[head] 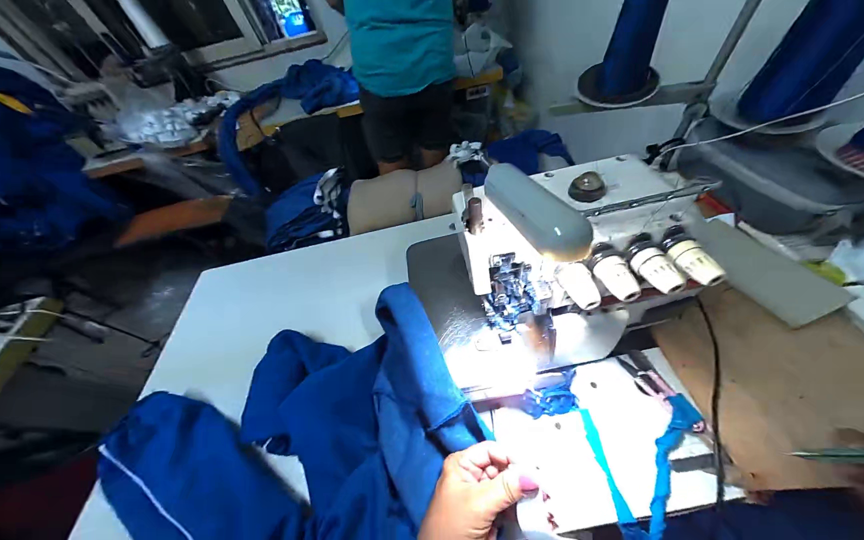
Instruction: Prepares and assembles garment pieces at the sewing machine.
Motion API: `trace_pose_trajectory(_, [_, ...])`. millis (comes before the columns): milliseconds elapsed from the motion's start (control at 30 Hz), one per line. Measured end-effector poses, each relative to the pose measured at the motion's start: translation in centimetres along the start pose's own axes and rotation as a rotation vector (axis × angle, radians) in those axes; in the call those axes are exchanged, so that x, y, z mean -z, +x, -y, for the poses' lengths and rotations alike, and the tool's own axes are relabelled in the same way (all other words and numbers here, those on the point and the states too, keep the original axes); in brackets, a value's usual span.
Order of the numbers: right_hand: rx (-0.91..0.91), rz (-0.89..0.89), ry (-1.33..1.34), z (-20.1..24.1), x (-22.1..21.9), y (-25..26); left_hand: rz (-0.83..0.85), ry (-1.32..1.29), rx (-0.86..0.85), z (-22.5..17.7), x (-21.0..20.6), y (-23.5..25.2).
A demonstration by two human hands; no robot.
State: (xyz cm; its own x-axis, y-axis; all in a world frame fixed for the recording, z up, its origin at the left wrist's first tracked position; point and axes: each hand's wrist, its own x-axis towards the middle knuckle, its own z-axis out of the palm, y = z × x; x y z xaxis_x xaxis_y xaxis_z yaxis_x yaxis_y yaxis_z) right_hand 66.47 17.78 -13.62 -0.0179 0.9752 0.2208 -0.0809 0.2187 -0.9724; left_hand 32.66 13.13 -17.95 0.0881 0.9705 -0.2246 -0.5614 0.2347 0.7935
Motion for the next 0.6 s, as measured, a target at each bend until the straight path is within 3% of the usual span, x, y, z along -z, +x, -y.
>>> trace_pose_trajectory(100, [0.143, 0.239, 0.217, -2.3, -7.0, -0.7, 0.038, 0.032, 0.009, -0.2, -0.4, 0.2])
trace_pose_trajectory(200, [-0.050, 0.255, 0.166, -3.5, -11.5, -2.7, 0.014, 0.148, -0.064, -0.1, -0.8, 0.0])
trace_pose_trajectory(300, [-0.256, 0.338, -0.094, -3.1, -12.9, -3.0, 0.031, 0.243, -0.168, -0.2, -0.9, -0.5])
trace_pose_trajectory(367, [-0.298, 0.402, -0.189, -2.9, -13.3, -2.7, 0.048, 0.272, -0.201, -0.4, -1.0, -0.7])
trace_pose_trajectory(600, [-0.317, 0.386, -0.148, -2.6, -14.2, -2.8, 0.152, 0.280, -0.191, -0.4, -0.8, -0.8])
